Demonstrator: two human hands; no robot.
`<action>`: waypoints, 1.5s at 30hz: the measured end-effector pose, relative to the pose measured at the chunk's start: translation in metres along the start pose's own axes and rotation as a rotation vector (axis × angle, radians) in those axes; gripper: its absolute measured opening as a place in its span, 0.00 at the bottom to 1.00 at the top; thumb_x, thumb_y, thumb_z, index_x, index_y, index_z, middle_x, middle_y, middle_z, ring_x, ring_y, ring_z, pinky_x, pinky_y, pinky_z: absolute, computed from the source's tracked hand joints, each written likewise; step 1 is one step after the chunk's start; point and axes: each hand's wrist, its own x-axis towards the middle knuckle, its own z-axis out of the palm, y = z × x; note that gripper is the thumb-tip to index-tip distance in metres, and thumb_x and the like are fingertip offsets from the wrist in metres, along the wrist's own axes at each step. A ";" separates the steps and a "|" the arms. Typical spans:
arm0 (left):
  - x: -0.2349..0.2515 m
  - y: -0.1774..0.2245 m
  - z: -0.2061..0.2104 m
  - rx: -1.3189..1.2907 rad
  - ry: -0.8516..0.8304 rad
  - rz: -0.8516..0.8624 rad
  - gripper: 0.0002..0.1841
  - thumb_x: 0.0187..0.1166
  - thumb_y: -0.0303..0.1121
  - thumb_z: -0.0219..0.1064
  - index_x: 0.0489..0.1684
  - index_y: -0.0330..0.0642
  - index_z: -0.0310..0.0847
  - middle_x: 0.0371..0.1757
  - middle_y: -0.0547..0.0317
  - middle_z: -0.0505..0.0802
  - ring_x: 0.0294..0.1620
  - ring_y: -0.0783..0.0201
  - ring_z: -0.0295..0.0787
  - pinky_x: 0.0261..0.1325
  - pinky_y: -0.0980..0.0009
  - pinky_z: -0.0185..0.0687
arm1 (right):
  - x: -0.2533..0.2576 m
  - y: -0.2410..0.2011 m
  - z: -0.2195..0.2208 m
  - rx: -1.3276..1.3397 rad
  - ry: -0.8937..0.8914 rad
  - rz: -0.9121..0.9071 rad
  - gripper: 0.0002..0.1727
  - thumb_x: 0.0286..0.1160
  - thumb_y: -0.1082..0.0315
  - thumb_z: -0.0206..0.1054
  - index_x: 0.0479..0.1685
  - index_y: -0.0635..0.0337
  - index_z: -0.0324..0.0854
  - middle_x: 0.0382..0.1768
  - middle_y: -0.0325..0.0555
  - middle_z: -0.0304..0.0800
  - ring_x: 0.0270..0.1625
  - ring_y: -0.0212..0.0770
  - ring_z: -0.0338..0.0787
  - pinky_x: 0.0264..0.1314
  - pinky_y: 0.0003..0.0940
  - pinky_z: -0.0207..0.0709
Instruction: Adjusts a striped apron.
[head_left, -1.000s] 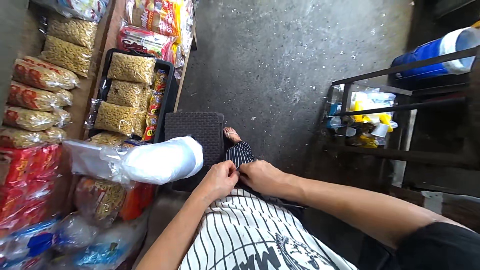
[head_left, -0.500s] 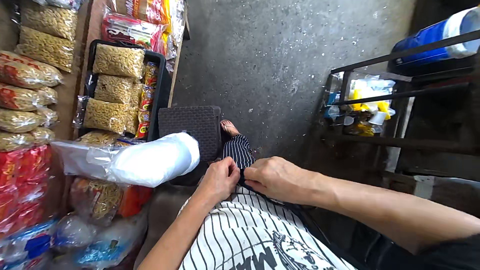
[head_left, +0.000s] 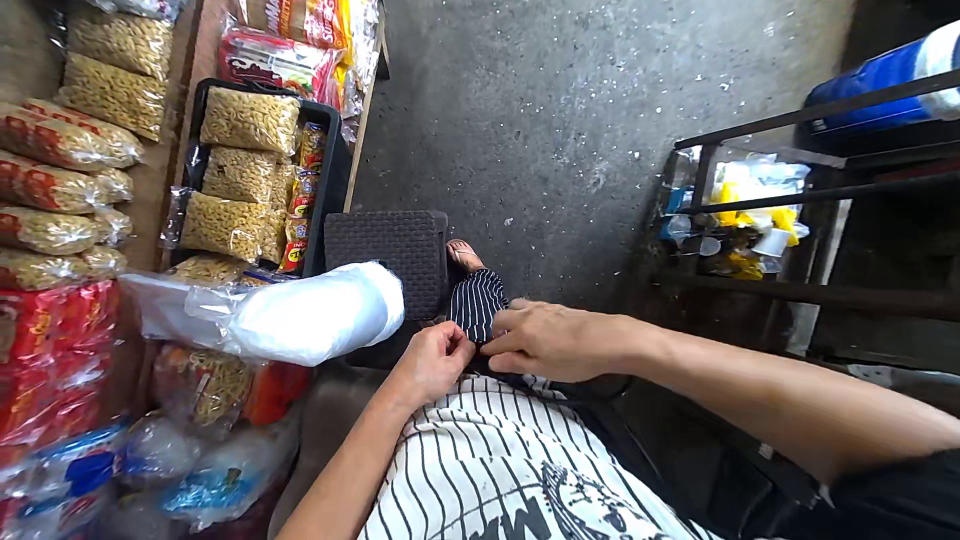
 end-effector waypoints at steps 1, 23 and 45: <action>0.000 0.000 0.000 0.018 0.003 0.005 0.10 0.86 0.34 0.61 0.43 0.35 0.81 0.26 0.64 0.81 0.24 0.75 0.74 0.34 0.75 0.73 | -0.009 0.000 -0.005 -0.026 0.000 0.004 0.29 0.94 0.49 0.48 0.78 0.59 0.79 0.66 0.63 0.83 0.71 0.65 0.79 0.73 0.62 0.69; -0.003 -0.009 0.005 0.092 -0.010 0.077 0.11 0.84 0.36 0.61 0.44 0.37 0.84 0.30 0.63 0.85 0.29 0.76 0.79 0.37 0.75 0.76 | -0.032 0.050 -0.054 0.367 0.589 -0.135 0.26 0.93 0.54 0.46 0.68 0.61 0.82 0.65 0.42 0.89 0.66 0.31 0.87 0.73 0.34 0.79; -0.002 0.014 -0.013 0.066 0.090 0.198 0.12 0.86 0.29 0.59 0.48 0.26 0.82 0.37 0.45 0.88 0.39 0.57 0.84 0.51 0.58 0.79 | 0.024 -0.049 0.003 -0.203 0.128 0.208 0.15 0.86 0.67 0.57 0.47 0.70 0.85 0.42 0.67 0.91 0.52 0.70 0.90 0.54 0.67 0.77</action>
